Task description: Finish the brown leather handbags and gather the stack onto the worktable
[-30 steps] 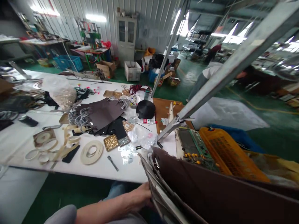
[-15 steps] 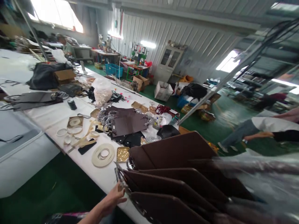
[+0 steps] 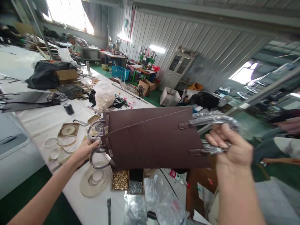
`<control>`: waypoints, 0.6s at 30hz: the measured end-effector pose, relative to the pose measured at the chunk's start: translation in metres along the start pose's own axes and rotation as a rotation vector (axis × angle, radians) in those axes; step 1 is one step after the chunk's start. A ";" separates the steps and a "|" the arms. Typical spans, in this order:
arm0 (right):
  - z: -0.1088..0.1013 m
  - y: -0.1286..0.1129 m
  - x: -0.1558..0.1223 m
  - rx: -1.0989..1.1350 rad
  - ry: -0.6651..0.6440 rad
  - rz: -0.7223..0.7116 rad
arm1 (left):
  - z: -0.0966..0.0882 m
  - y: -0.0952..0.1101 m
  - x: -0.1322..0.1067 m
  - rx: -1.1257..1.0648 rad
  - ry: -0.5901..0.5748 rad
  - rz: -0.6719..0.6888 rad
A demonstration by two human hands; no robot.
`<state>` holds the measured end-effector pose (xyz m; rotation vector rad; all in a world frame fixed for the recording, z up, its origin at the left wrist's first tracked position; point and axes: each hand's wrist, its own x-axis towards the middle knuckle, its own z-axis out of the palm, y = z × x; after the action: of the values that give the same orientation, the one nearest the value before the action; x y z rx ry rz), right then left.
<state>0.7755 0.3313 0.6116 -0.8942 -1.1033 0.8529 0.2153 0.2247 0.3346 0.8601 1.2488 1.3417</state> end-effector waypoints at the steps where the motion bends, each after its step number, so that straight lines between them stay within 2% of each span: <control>1: -0.009 0.042 0.011 -0.029 -0.014 0.077 | -0.003 0.007 0.032 0.103 0.012 0.023; 3: -0.025 0.135 0.018 -0.164 0.048 0.220 | 0.002 0.004 0.098 0.301 0.017 0.082; 5: -0.038 0.226 0.006 -0.352 0.211 0.348 | 0.025 -0.019 0.157 0.444 -0.006 0.127; 7: -0.051 0.301 -0.016 -0.470 0.325 0.425 | 0.058 -0.059 0.200 0.552 -0.023 0.152; 9: -0.068 0.353 -0.034 -0.601 0.441 0.483 | 0.092 -0.107 0.220 0.687 -0.047 0.172; 11: -0.089 0.383 -0.043 -0.720 0.534 0.516 | 0.117 -0.155 0.219 0.824 -0.107 0.192; 14: -0.123 0.402 -0.039 -0.822 0.576 0.524 | 0.130 -0.207 0.203 1.021 -0.227 0.225; 16: -0.140 0.405 -0.032 -0.844 0.572 0.527 | 0.129 -0.223 0.201 1.135 -0.292 0.258; 18: -0.152 0.405 -0.028 -0.843 0.601 0.538 | 0.131 -0.228 0.212 1.234 -0.333 0.304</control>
<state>0.8658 0.4418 0.2022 -2.0615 -0.6620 0.4453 0.3533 0.4329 0.1070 2.0803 1.6750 0.4550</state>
